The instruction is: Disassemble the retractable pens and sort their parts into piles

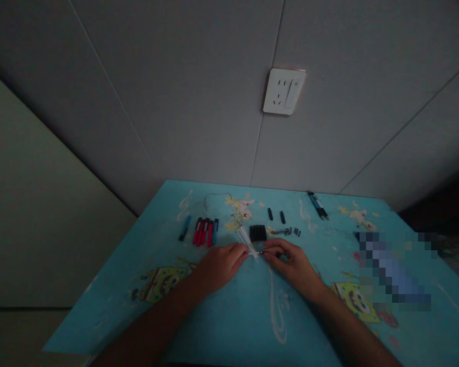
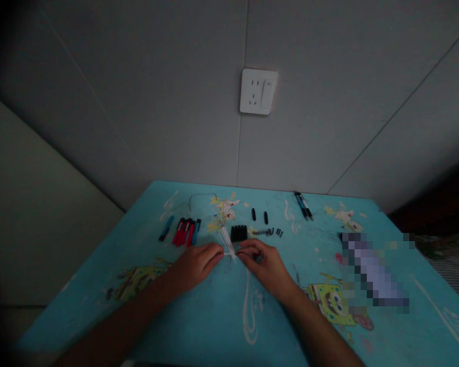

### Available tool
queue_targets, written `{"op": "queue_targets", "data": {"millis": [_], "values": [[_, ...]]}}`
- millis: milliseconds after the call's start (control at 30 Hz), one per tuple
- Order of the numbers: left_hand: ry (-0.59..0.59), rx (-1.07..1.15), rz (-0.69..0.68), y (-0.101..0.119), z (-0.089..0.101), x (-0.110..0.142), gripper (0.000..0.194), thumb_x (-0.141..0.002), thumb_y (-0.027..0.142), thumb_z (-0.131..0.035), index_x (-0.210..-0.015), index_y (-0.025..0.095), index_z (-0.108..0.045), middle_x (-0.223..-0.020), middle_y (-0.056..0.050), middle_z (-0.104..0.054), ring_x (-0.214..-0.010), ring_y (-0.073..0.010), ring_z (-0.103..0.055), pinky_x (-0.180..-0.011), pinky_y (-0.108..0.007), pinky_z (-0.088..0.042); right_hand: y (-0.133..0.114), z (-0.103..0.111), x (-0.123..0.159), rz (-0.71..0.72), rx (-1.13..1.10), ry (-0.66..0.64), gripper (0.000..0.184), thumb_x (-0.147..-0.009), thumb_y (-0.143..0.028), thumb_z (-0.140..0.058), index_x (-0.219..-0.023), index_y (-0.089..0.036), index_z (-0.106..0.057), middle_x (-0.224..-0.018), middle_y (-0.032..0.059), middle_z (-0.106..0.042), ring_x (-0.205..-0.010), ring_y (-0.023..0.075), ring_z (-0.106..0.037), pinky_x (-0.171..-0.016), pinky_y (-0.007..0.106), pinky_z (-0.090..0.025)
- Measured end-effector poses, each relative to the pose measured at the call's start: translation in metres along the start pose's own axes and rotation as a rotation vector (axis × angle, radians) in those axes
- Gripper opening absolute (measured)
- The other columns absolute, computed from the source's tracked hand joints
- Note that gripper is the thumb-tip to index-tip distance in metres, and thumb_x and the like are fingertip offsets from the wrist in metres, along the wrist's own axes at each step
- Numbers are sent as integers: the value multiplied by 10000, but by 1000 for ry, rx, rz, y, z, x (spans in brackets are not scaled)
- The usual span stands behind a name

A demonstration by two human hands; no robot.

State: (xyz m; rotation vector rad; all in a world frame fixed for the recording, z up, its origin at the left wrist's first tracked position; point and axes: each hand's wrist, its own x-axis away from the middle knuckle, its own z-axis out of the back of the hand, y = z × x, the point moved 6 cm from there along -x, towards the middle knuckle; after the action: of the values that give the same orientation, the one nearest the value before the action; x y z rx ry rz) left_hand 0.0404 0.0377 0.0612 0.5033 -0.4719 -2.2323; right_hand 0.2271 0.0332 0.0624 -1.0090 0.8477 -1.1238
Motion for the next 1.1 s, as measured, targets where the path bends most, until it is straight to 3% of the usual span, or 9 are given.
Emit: {"op": "queue_targets", "data": {"millis": [500,867,967,1100], "values": [[13,-29,-6,-2,1,0,233,-1038,296,-397,-1072,187,-600,-983,-46,-688,-853,-166,-672,-772,-282,-509,-2,9,-1,-2,30,36,225,-877,-330,-662,-1061,-201,-649,-920,45,-750,-865,190,-707,-812,319,-537],[-1,-76,-51,2,-8,2,183,-1017,275,-453,-1025,199,-620,-886,-31,-683,-781,-165,-669,-717,-272,-497,3,-13,2,12,16,-73,234,-895,-342,-664,-1086,-209,-645,-807,1,-731,-741,153,-668,-698,262,-510],[4,-85,-36,1,-9,2,194,-1021,267,-440,-1062,210,-620,-900,-36,-689,-809,-176,-679,-735,-282,-504,3,-15,2,41,103,-89,280,-911,-380,-641,-1128,-203,-633,-718,-15,-687,-637,142,-622,-598,241,-474],[71,-44,54,-7,-6,1,247,-1037,299,-397,-1114,206,-613,-946,-49,-709,-855,-185,-694,-775,-294,-528,3,-4,-1,72,477,67,254,-990,-378,-497,-1120,-213,-641,-757,14,-703,-657,167,-655,-610,258,-463]]}}
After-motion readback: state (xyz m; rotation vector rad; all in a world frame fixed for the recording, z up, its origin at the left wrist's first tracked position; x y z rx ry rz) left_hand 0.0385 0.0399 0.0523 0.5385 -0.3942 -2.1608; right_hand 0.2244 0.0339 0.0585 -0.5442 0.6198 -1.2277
